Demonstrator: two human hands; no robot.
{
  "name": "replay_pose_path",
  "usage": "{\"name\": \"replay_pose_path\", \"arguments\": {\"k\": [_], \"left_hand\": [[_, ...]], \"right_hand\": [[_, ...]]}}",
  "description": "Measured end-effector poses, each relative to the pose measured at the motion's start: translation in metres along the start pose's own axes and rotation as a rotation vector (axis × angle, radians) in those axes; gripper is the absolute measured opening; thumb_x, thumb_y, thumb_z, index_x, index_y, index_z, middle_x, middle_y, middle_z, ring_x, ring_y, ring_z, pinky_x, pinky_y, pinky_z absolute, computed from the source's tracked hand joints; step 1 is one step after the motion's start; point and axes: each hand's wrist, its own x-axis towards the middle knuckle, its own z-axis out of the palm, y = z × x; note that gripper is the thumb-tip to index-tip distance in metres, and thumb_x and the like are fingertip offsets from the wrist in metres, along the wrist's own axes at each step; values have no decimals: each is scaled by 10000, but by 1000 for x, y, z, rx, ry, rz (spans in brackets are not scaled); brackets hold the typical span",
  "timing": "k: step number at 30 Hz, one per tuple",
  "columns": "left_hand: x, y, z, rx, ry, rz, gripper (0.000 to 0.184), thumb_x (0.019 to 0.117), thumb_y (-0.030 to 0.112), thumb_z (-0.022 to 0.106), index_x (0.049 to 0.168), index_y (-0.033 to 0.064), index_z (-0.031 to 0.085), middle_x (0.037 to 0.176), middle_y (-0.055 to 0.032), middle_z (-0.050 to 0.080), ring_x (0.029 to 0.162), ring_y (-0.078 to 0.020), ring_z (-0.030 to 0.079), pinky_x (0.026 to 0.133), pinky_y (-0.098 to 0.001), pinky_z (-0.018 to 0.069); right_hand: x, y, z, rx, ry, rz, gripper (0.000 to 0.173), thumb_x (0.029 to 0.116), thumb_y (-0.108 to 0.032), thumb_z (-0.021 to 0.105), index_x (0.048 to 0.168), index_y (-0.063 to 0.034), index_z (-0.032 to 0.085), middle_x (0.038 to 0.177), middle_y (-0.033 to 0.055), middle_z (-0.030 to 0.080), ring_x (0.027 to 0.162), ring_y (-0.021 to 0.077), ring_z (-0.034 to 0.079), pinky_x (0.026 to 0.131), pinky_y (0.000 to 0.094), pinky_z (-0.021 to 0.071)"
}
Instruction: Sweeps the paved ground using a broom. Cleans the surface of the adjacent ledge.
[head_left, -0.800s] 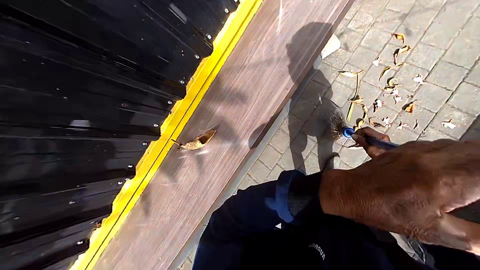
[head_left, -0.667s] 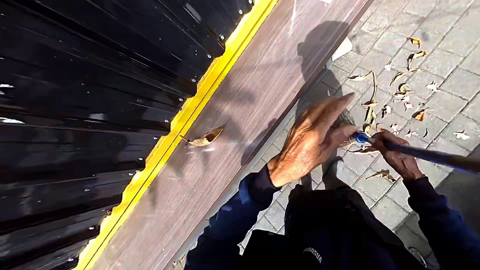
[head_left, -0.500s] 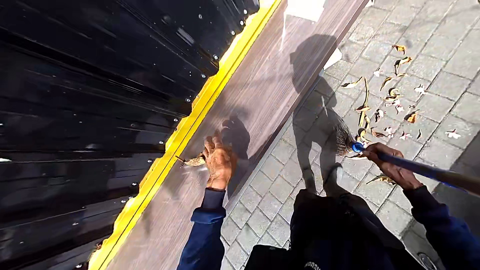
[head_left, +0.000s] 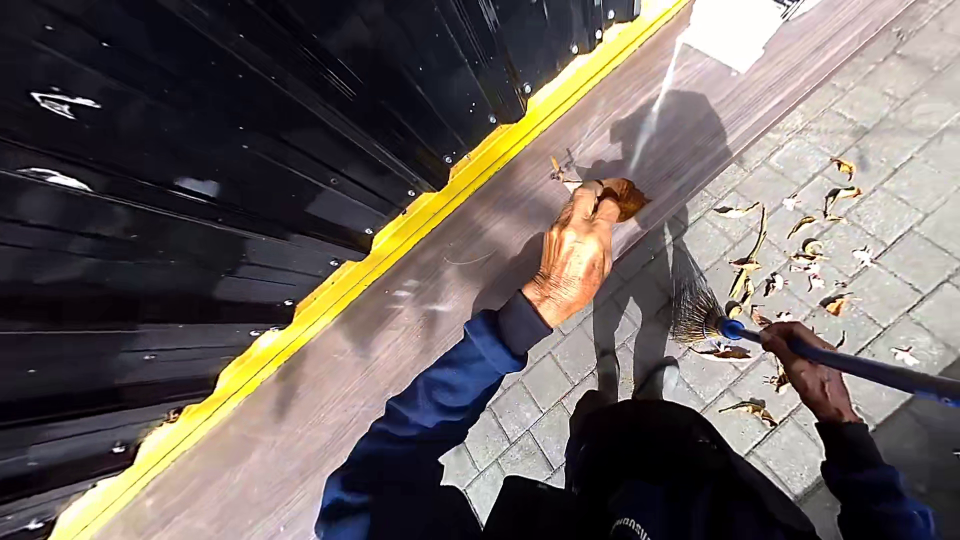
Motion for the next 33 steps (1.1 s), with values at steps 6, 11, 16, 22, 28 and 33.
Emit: {"name": "replay_pose_path", "arguments": {"k": [6,11,16,22,28,33], "left_hand": [[66,109,19,-407,-313,398,717,960,328,716,1565,74,428,1604,-208,386,1367,-311,532,1049,-427,527],[28,181,-4,-1062,-687,812,803,882,409,790,1471,-58,509,1432,-208,597,1346,-284,567,1145,-414,448],[14,205,-11,-1306,-796,798,239,978,168,695,1010,-68,683,759,-98,655,671,-112,608,640,-228,518],[26,227,-1,-1362,-843,768,192,979,125,692,955,-64,673,816,-117,672,758,-93,637,698,-192,525],[16,266,53,-1378,-871,797,162,974,106,675,953,-52,708,810,-113,677,781,-177,625,780,-326,512],[43,309,40,-1362,-814,995,200,929,91,722,1018,-88,726,794,-139,678,743,-209,601,744,-324,491]], "right_hand": [[-16,0,19,-134,12,31,229,977,-248,630,1040,-42,707,877,76,713,803,173,693,776,429,586],[-25,-45,37,-148,-111,225,284,1046,-165,526,1151,71,643,1082,187,693,1016,231,669,941,402,542],[-34,-23,56,-62,-27,31,276,986,-295,634,1042,-42,729,971,156,736,919,302,715,836,559,554],[-39,-20,23,-107,-261,-62,230,953,-240,649,1047,-38,709,917,186,718,874,377,703,755,616,525],[-31,52,-69,-336,-1,112,296,1007,-309,594,1112,-64,722,1089,176,733,1062,371,695,936,610,514],[-31,39,-133,-354,290,6,311,1013,-334,596,1040,-52,727,998,179,735,956,362,714,843,584,539]]}}
